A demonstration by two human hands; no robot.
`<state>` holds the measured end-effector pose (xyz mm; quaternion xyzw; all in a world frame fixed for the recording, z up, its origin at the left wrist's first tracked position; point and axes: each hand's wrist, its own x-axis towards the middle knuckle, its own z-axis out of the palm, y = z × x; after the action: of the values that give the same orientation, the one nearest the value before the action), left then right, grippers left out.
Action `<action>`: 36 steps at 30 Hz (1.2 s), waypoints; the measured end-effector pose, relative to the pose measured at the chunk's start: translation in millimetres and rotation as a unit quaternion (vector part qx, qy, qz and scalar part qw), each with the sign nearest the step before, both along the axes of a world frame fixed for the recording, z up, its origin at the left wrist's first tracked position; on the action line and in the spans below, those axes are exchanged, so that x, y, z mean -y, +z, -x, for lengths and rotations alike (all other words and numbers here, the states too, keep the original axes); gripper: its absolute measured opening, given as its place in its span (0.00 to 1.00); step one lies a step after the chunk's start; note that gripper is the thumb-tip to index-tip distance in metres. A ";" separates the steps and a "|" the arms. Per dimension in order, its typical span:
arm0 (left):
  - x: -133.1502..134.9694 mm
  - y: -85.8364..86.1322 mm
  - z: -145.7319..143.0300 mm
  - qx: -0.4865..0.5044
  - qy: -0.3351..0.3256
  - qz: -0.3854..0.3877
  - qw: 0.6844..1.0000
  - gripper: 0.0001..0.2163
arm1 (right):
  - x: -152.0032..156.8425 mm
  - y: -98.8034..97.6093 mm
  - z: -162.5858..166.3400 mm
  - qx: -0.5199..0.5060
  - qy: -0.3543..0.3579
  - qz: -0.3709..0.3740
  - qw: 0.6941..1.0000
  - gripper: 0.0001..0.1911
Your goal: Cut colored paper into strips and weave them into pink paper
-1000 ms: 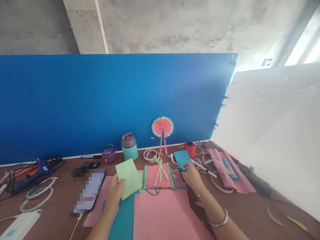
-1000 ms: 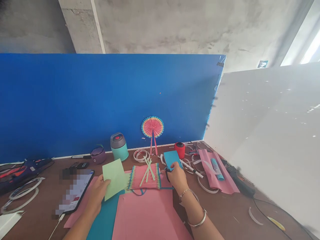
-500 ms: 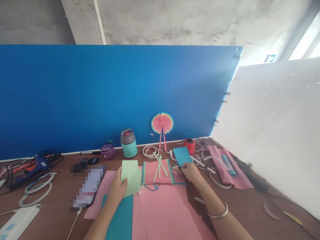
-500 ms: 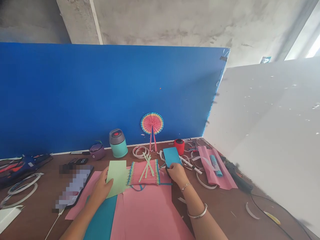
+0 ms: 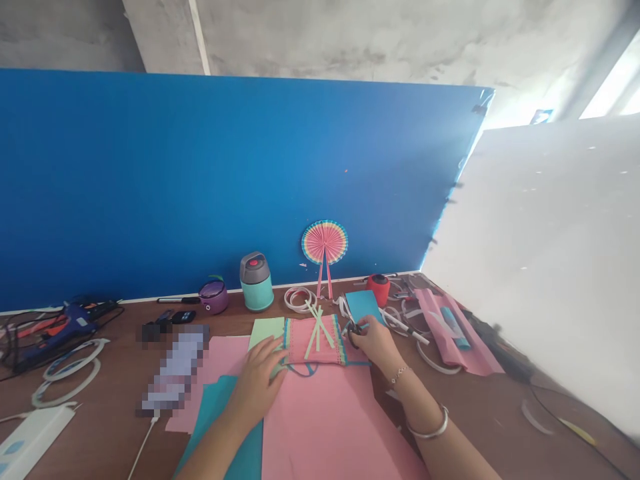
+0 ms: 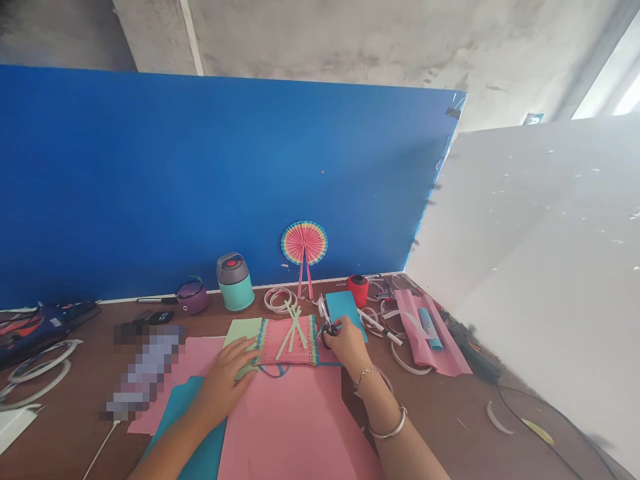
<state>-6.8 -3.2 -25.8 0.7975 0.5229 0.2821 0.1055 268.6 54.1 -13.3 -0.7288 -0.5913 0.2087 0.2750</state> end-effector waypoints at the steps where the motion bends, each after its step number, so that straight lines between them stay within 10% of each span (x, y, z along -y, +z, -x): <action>1: 2.6 4.5 -2.7 0.001 -0.012 0.003 1.000 0.13 | 0.2 -1.0 0.9 0.020 -0.001 -0.005 1.000 0.11; 10: 15.4 19.9 -14.6 -0.026 -0.100 0.077 0.992 0.13 | 5.6 -0.5 5.6 0.092 0.014 -0.099 0.991 0.09; 17: 9.0 5.6 -7.9 0.001 -0.047 0.071 0.996 0.20 | 20.8 5.4 24.3 0.082 0.272 -0.143 0.948 0.23; 24: 8.3 4.3 -6.4 0.030 -0.041 0.086 0.995 0.25 | 12.6 -10.7 28.2 0.087 0.199 -0.177 0.960 0.05; 29: 9.1 6.5 -7.6 0.048 -0.053 0.080 0.994 0.23 | 5.4 -17.1 21.8 0.077 0.139 -0.201 0.967 0.09; 36: 12.7 17.6 -11.8 0.068 -0.063 0.087 0.992 0.16 | 23.5 0.7 35.4 0.122 0.304 -0.219 0.919 0.12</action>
<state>4.9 -15.9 -8.2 0.7957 0.4857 0.2813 0.2274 233.2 30.6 -12.6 -0.4549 -0.8446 0.0569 0.2765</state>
